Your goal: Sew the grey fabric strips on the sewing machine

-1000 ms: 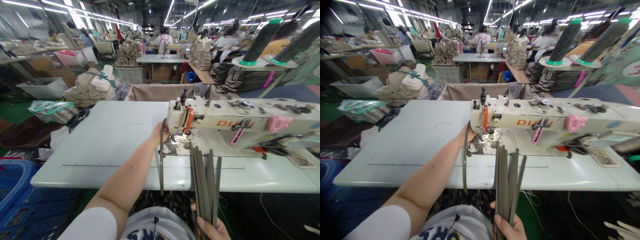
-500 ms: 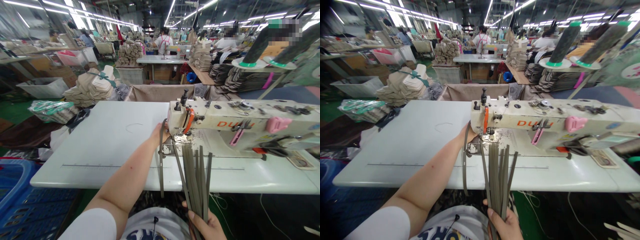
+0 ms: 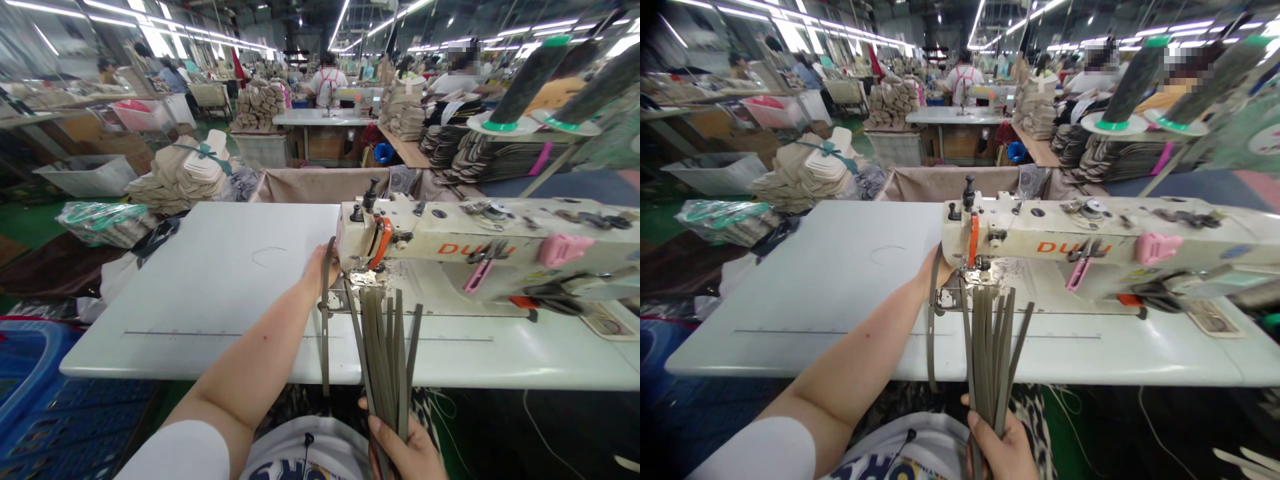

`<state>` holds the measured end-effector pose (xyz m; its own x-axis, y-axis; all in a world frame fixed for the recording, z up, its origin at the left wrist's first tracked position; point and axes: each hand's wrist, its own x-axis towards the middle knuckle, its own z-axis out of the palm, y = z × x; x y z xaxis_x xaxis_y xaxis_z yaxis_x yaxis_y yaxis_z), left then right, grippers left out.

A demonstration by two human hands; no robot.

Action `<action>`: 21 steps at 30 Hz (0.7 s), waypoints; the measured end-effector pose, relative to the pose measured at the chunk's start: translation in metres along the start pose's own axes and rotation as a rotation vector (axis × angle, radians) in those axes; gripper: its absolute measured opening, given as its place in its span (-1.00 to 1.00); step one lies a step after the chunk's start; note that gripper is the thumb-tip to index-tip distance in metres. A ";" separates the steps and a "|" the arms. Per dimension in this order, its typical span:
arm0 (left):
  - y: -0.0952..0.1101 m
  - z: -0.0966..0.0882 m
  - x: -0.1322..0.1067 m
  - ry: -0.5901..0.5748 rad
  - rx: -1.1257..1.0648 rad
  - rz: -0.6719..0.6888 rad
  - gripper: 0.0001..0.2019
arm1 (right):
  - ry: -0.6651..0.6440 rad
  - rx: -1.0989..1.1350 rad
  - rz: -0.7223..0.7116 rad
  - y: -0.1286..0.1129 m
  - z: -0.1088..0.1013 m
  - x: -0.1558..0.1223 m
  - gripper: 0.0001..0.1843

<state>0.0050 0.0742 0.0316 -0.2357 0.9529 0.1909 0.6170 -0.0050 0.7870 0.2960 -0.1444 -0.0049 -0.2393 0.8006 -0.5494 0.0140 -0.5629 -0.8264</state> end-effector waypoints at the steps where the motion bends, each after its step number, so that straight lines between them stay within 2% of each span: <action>1: 0.000 0.000 0.000 0.002 -0.008 0.001 -0.65 | -0.001 -0.005 -0.003 0.001 0.000 0.001 -0.07; 7: -0.004 0.005 0.000 0.033 -0.058 -0.013 -0.56 | 0.004 -0.032 -0.009 0.000 0.002 0.005 0.01; 13: -0.005 0.007 0.001 0.038 -0.026 -0.026 -0.61 | 0.012 -0.009 0.012 0.003 0.002 0.004 -0.05; 21: -0.001 0.004 0.000 0.027 -0.004 -0.023 -0.58 | 0.009 -0.010 -0.017 0.005 0.001 0.005 -0.01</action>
<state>0.0073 0.0754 0.0282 -0.2701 0.9442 0.1884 0.6078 0.0155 0.7939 0.2941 -0.1439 -0.0117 -0.2312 0.8120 -0.5360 0.0199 -0.5469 -0.8370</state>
